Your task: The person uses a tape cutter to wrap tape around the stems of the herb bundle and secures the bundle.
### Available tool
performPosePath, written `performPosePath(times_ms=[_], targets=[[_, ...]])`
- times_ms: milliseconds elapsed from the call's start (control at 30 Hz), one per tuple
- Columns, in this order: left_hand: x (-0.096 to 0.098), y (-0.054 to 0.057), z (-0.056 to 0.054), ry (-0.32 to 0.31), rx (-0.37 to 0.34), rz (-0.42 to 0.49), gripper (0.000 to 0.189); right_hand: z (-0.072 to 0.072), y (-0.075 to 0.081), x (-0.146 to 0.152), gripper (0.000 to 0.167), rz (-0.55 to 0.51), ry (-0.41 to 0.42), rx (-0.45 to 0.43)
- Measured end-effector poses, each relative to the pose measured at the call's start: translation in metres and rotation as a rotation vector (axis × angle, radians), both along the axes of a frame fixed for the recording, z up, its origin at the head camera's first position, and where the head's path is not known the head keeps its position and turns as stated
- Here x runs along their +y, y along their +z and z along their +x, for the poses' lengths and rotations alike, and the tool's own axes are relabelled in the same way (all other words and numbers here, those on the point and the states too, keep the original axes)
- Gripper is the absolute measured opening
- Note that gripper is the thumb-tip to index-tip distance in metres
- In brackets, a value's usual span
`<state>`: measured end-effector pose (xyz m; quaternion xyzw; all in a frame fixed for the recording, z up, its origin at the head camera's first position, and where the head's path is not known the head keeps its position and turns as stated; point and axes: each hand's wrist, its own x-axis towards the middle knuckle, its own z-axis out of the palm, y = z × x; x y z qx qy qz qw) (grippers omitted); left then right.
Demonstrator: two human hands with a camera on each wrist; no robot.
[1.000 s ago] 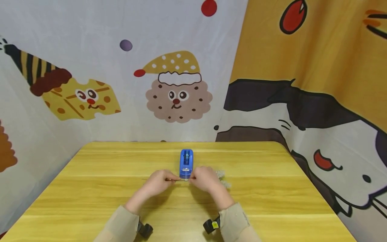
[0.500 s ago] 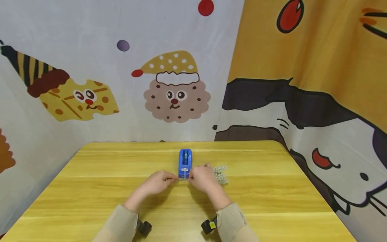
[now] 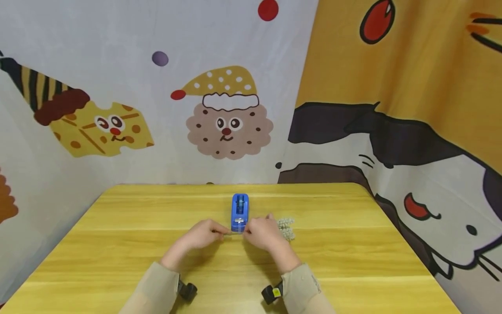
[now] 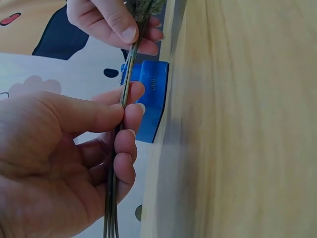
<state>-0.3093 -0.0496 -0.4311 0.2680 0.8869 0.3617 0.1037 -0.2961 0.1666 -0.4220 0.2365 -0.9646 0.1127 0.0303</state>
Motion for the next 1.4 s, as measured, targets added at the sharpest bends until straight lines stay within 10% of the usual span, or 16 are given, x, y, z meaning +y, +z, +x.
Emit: performPosePath(times_ms=[1400], targets=[[0.0037,-0.0012,-0.0016,0.080,0.041,0.054,0.022,-0.0056,-0.0086,-0.0045,0.008,-0.109,-0.092,0.025]])
